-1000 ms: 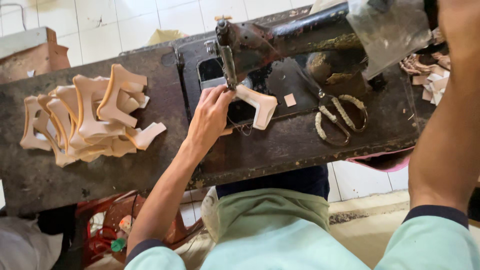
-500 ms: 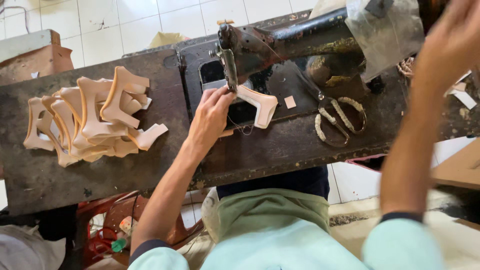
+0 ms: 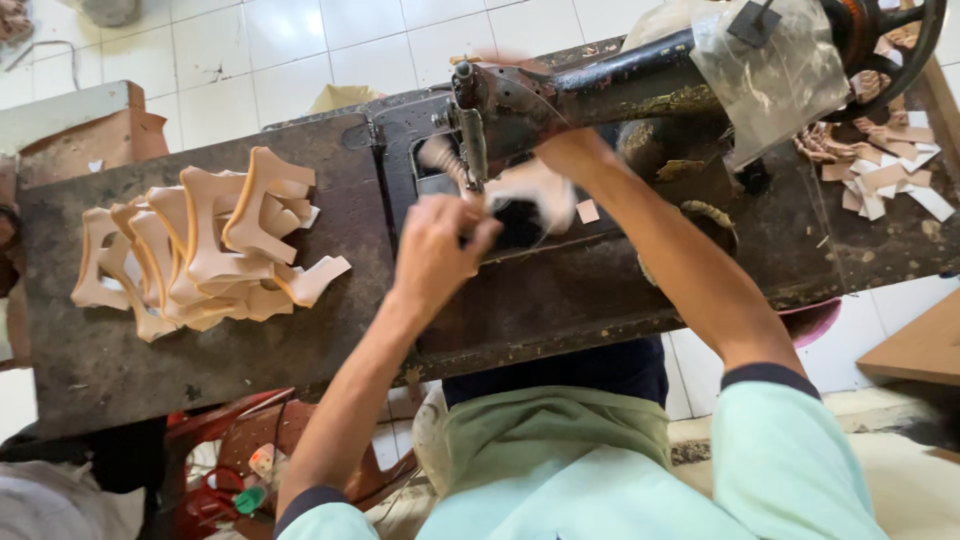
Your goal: The person sews beige shoe parts using a manual sewing machine. They place each part under the needle, stitch along the edges, and trim excess thread with scissors. The person also applies oil to the machine and handles small rectangular inserts during the process.
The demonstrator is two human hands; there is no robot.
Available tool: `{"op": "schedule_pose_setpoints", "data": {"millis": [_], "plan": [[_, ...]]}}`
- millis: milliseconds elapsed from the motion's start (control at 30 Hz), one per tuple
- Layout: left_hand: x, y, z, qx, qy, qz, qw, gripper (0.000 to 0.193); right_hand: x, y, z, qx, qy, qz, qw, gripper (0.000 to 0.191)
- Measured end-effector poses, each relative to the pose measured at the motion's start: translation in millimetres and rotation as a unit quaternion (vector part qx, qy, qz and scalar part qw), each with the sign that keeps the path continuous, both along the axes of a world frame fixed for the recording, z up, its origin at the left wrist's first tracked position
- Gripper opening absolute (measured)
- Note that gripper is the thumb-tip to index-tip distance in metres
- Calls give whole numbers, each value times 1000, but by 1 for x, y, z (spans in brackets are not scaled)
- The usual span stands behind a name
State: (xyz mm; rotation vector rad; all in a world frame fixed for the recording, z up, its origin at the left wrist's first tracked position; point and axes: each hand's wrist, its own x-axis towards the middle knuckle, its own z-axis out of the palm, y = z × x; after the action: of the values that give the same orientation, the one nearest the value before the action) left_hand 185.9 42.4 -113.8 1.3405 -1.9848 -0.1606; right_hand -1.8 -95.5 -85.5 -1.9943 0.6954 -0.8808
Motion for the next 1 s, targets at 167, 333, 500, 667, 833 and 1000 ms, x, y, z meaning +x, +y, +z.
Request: {"op": "schedule_pose_setpoints", "data": {"millis": [167, 333, 500, 667, 833, 1000], "plan": [[4, -3, 6, -28, 20, -30, 999, 8, -3, -33, -27, 232, -314, 217, 895, 73], [17, -29, 5, 7, 94, -2, 996, 20, -6, -9, -10, -153, -77, 35, 985, 54], [22, -25, 0, 63, 154, -17, 986, 27, -49, 53, -7, -125, 215, -141, 958, 22], [25, -24, -3, 37, 131, -17, 991, 30, -84, 101, 7, -304, 223, -148, 914, 11], [23, -27, -6, 44, 132, -11, 990, 26, -143, 120, 48, -332, 126, -189, 916, 5], [22, -26, -6, 21, 139, -7, 990, 25, -225, 69, 63, -291, 119, -363, 877, 6]]}}
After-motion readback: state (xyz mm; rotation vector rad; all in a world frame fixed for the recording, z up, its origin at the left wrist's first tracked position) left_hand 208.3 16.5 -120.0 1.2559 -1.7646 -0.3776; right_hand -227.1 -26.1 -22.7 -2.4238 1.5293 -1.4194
